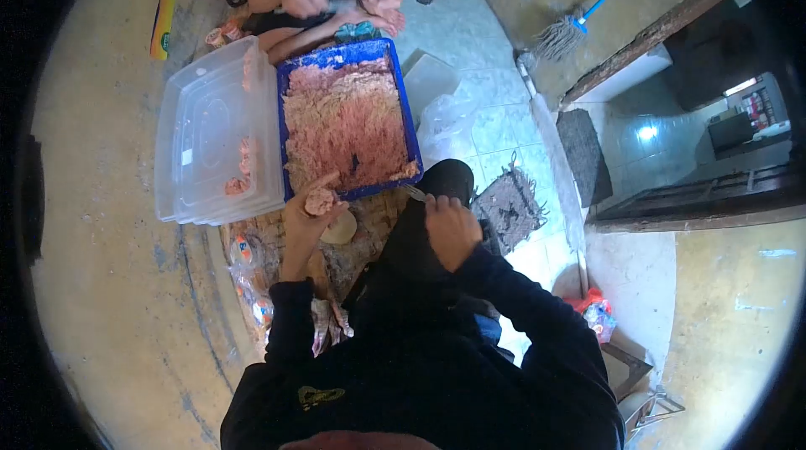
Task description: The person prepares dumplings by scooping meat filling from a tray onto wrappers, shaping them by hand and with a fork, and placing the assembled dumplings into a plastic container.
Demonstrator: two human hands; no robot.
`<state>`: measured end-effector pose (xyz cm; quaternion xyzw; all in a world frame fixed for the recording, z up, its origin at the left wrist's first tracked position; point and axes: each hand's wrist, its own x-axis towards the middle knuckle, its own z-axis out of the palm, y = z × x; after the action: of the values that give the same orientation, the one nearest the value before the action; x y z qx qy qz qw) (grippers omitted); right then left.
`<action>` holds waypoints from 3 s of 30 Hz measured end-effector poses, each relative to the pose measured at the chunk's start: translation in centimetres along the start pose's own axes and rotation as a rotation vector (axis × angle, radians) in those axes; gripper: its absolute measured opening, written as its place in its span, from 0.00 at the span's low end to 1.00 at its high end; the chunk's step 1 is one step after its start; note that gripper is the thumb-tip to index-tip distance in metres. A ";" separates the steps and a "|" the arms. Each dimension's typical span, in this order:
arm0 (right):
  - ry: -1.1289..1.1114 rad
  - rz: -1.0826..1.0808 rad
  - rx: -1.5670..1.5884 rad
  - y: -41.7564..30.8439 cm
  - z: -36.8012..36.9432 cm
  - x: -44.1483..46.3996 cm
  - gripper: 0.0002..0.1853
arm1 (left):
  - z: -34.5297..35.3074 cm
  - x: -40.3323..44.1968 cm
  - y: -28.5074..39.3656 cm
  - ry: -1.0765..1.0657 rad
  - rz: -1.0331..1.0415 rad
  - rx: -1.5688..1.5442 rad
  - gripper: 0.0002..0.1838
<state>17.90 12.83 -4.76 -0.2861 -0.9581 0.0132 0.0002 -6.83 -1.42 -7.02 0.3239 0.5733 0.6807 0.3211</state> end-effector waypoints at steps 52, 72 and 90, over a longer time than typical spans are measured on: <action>0.210 0.097 0.952 -5.8 -7.9 2.0 0.05 | 3.7 0.2 1.5 0.189 0.357 0.297 0.14; -0.063 -0.076 -0.129 -0.4 -4.7 1.8 0.19 | 0.2 -0.6 -2.4 0.028 -0.350 -0.310 0.10; -0.073 -0.214 0.784 -1.0 -10.8 1.4 0.06 | 3.2 -0.5 2.5 -0.309 -0.070 0.197 0.19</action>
<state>16.27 13.03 6.01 -0.1623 -0.9043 0.3873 0.0765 -4.08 -0.33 -4.19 0.4343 0.5918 0.5521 0.3954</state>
